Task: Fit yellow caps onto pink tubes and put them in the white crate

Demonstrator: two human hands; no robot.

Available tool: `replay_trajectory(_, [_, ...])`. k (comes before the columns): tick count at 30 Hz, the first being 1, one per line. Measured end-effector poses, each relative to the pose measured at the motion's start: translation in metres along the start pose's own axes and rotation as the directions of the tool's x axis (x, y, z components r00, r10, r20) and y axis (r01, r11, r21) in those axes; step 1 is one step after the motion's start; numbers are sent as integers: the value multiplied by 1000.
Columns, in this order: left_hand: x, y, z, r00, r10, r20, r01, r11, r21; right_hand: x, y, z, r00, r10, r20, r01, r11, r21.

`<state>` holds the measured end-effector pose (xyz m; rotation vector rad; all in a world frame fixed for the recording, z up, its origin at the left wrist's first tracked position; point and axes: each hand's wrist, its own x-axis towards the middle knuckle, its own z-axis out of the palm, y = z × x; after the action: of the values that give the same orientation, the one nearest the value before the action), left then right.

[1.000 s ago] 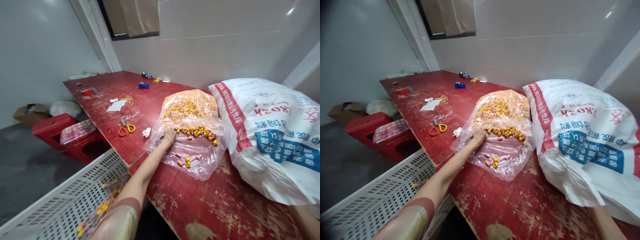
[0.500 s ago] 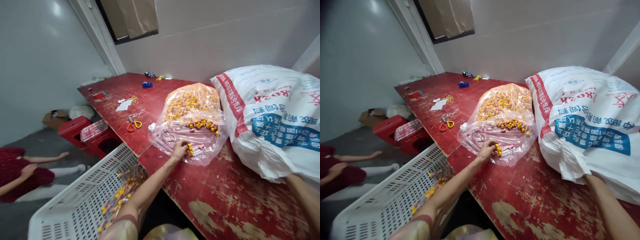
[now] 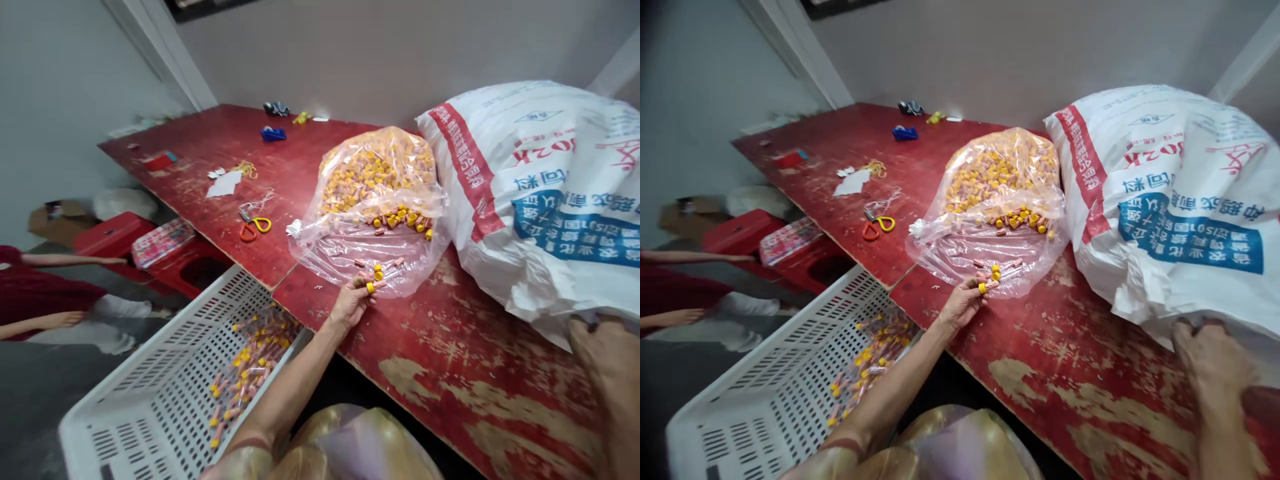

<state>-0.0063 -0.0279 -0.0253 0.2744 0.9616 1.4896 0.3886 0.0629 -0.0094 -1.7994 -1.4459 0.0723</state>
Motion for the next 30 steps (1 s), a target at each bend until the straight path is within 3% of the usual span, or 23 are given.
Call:
replay_trajectory(2, [-6,-10,3,999,-44,29,44,999,5,-29,-1,-9,967,221,125,-242,950,198])
replay_trajectory(3, [-10,-17,6,996,-70,55,70,998,11,-50,-8,-11,935,281,216,-342,877,338])
replay_trajectory(4, [-14,-24,10,991,-99,86,98,995,20,-73,-20,-10,917,275,290,-383,814,436])
replay_trajectory(6, [-24,-39,20,975,-159,154,154,987,45,-116,-52,1,873,172,457,-463,586,665])
replay_trajectory(8, [-33,-51,27,957,-201,210,190,979,73,-146,-83,15,850,52,524,-483,475,736])
replay_trajectory(12, [-41,-58,28,955,-193,226,174,979,102,-161,-106,33,775,-142,616,-445,568,692])
replay_trajectory(16, [-39,-52,19,959,-174,223,144,979,144,-154,-95,36,732,-188,654,-444,597,668])
replay_trajectory(23, [-39,-52,16,941,-233,247,171,953,251,-162,-90,46,588,-256,767,-496,635,592])
replay_trajectory(26, [-38,-49,11,928,-277,248,192,928,319,-172,-95,48,620,-254,743,-465,643,608])
replay_trajectory(30, [-35,-44,6,921,-290,259,195,921,336,-193,-109,47,775,-267,573,-315,623,716])
